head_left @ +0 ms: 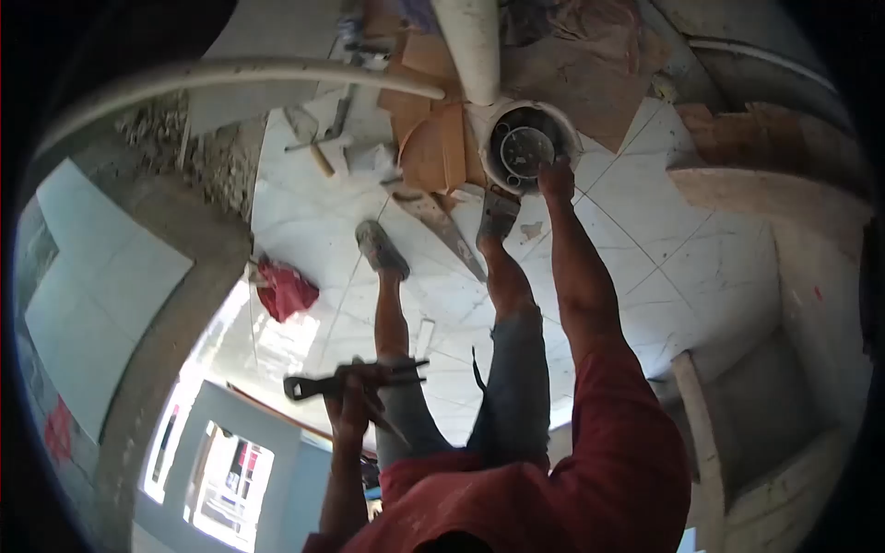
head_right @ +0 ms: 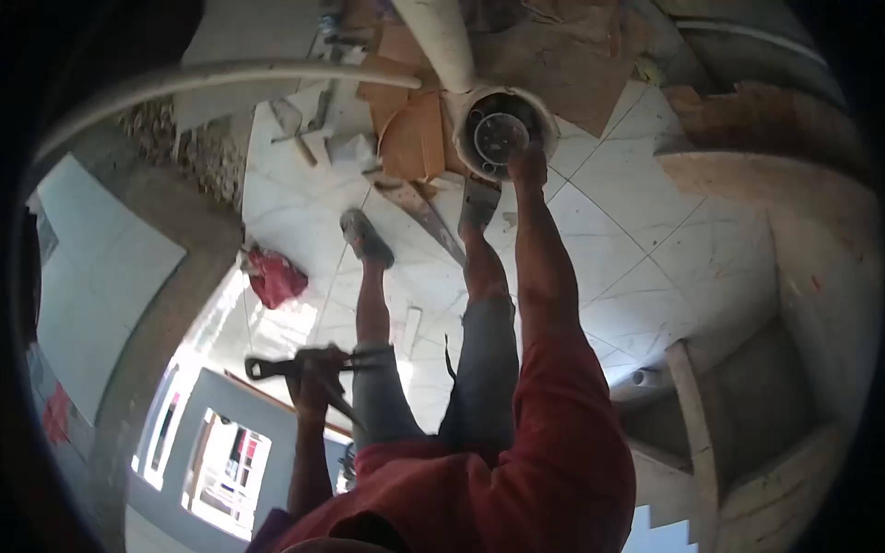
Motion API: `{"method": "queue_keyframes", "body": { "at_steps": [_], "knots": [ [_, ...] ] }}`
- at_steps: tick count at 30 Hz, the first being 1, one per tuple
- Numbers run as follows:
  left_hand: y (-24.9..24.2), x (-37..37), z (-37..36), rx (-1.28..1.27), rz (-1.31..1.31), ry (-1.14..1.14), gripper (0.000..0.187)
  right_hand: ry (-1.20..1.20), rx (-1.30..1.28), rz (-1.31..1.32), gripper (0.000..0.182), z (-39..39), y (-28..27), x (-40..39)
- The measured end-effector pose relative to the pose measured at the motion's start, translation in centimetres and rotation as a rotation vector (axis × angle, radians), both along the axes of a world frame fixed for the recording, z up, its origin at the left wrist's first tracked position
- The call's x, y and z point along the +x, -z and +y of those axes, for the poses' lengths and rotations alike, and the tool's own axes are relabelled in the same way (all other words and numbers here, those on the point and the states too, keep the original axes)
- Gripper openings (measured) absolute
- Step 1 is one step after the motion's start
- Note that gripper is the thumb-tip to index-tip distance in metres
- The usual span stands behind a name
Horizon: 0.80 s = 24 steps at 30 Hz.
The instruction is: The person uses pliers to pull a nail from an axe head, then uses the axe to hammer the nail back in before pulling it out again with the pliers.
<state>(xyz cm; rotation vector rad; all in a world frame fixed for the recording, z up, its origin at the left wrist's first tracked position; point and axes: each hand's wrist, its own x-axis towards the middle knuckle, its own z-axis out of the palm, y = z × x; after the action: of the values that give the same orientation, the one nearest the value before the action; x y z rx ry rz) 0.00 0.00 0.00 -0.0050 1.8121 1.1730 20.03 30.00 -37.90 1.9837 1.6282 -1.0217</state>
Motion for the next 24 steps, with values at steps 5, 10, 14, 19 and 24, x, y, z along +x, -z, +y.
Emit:
{"method": "queue_keyframes", "body": {
  "at_steps": [5,10,14,19,24],
  "knots": [
    [-6.7,0.5,0.6,-0.013,-0.044,-0.112,0.034,-0.757,0.155,0.514,0.024,-2.2,-13.2,-3.2],
    [-18.4,-1.8,1.0,0.404,-0.108,-0.265,0.035,-0.251,-0.432,0.98,0.022,-8.0,-42.5,-10.8],
    [-26.3,-3.8,-2.4,0.641,-0.06,-0.366,0.038,-0.37,-0.493,1.1,0.021,-12.9,-64.1,-15.2],
    [-30.1,-6.8,-11.8,0.868,0.041,-0.389,0.047,-0.62,-0.432,1.538,0.02,-24.4,-74.0,-18.8],
    [-35.7,-4.5,-22.5,1.054,0.245,-0.485,0.048,-0.725,-0.415,1.846,0.02,-38.6,-78.3,-18.2]
  ]
}}
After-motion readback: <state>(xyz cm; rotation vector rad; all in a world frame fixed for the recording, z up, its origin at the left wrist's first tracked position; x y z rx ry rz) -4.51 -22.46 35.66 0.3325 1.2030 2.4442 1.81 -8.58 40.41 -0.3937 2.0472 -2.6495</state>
